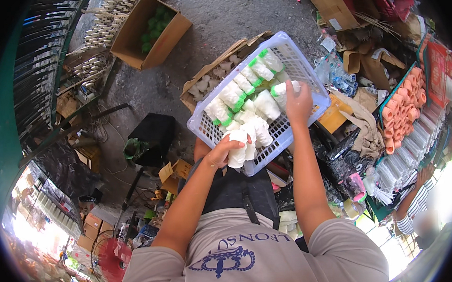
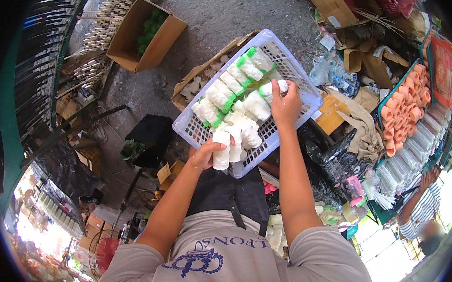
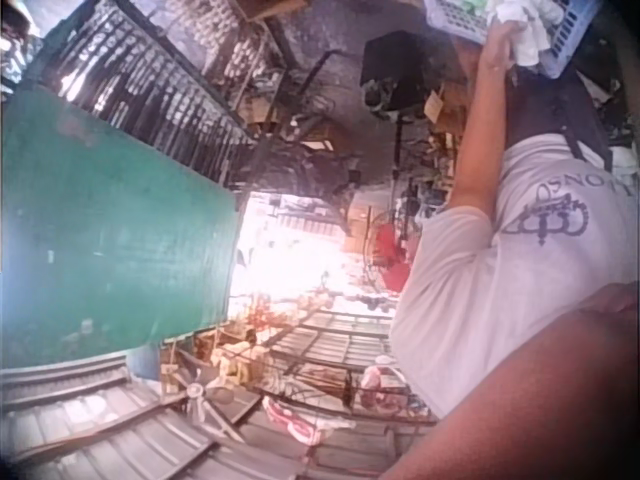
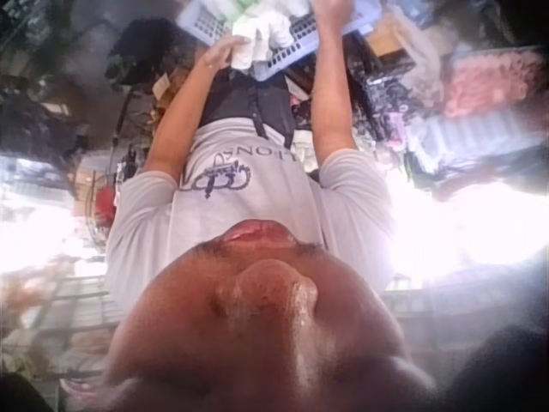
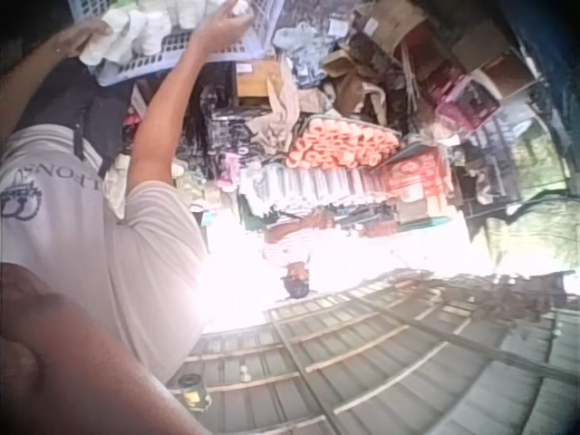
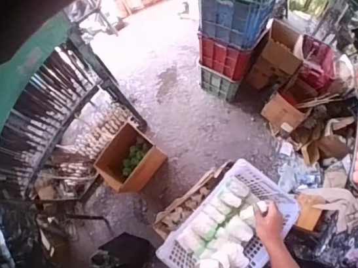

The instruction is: The person assembles small cylindrical candles by inserting green wick holders into the open ends of white wax cylinders. They pick up the components from a table, insert the green pieces into the white cylinders, and place the finished items into a white plastic basket.

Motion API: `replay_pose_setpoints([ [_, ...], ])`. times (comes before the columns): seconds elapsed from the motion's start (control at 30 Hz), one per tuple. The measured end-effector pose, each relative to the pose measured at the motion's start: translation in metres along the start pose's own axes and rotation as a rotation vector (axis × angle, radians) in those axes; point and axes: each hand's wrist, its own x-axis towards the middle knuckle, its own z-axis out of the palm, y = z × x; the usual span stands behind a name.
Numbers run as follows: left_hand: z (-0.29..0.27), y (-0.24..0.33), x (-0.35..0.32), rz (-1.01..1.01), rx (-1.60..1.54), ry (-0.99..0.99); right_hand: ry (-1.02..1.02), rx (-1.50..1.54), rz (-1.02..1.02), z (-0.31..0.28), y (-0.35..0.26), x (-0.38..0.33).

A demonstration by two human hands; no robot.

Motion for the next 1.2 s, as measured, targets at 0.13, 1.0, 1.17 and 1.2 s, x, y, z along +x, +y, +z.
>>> replay_pose_setpoints([
  [0.13, -0.003, 0.001, 0.001, -0.034, 0.021, 0.011, -0.265, 0.744, 0.505, 0.064, 0.006, -0.008],
  [1.0, -0.008, 0.0, 0.004, -0.005, 0.011, 0.03, -0.672, -0.536, 0.088, 0.06, 0.057, 0.01],
  [1.17, 0.001, 0.006, -0.001, 0.01, 0.016, 0.017, -0.507, -0.562, -0.02, 0.052, 0.07, 0.034],
  [1.2, -0.001, 0.005, 0.0, 0.007, 0.013, 0.015, -0.472, -0.55, -0.037, 0.052, 0.075, 0.04],
])
